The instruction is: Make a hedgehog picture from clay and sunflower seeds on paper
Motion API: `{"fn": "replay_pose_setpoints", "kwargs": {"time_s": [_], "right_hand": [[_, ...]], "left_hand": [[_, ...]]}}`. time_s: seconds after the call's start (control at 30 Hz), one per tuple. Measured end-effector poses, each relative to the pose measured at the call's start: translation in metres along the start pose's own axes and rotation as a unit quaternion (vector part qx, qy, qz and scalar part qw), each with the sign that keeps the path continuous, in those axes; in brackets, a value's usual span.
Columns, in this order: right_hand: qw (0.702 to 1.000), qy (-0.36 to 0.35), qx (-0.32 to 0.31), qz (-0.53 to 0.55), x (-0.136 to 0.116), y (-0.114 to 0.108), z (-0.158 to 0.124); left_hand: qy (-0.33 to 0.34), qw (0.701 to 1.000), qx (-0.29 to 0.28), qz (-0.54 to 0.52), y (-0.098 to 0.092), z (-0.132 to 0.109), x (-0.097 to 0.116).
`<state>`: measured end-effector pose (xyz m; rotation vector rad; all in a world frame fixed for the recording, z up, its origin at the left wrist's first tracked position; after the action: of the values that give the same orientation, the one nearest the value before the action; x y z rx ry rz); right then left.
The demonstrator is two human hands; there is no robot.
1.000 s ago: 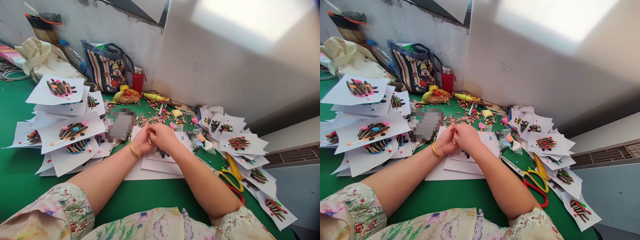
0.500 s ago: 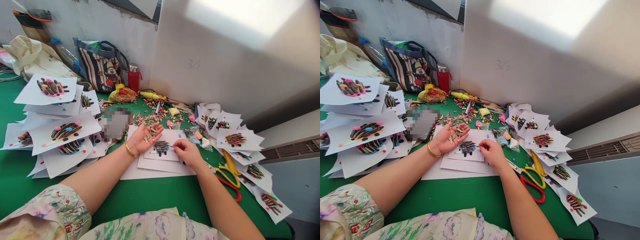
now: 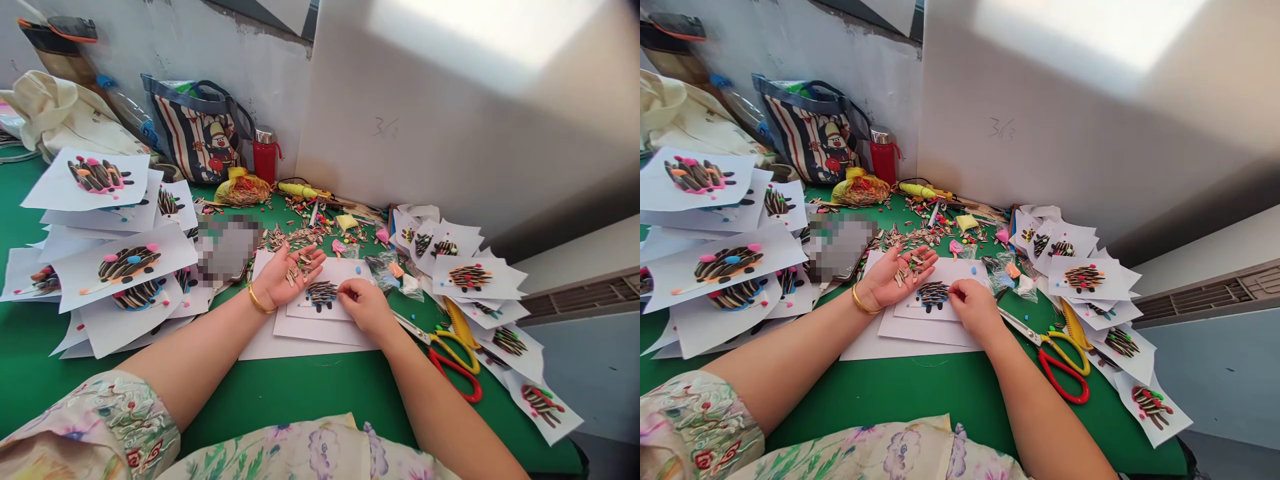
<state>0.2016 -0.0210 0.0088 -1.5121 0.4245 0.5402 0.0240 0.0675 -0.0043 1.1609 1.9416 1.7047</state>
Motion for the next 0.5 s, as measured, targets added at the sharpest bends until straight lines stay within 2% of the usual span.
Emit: {"fn": "replay_pose_setpoints", "kwargs": {"time_s": [0.3,0.5], "right_hand": [[0.995,-0.01,-0.026,-0.096,-0.0085,0.0,0.0031],[0.994,-0.021,-0.031,-0.104,-0.0084,0.0011,0.0031]], "left_hand": [[0.002,1.0,0.003,0.006,-0.0005,0.0001,-0.0001],[0.001,1.0,-0.005,0.001,-0.0031,0.0018,0.0003]]}}
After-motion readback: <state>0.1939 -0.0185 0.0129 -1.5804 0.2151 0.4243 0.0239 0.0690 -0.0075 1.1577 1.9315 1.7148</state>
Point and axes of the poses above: each hand's wrist, its own z-axis towards the middle knuckle, its own y-axis out of the palm, x = y × z, the point moved 3 cm from there along z, towards the middle knuckle, and after that the axes turned 6 degrees about -x, right-handed, at the moved point
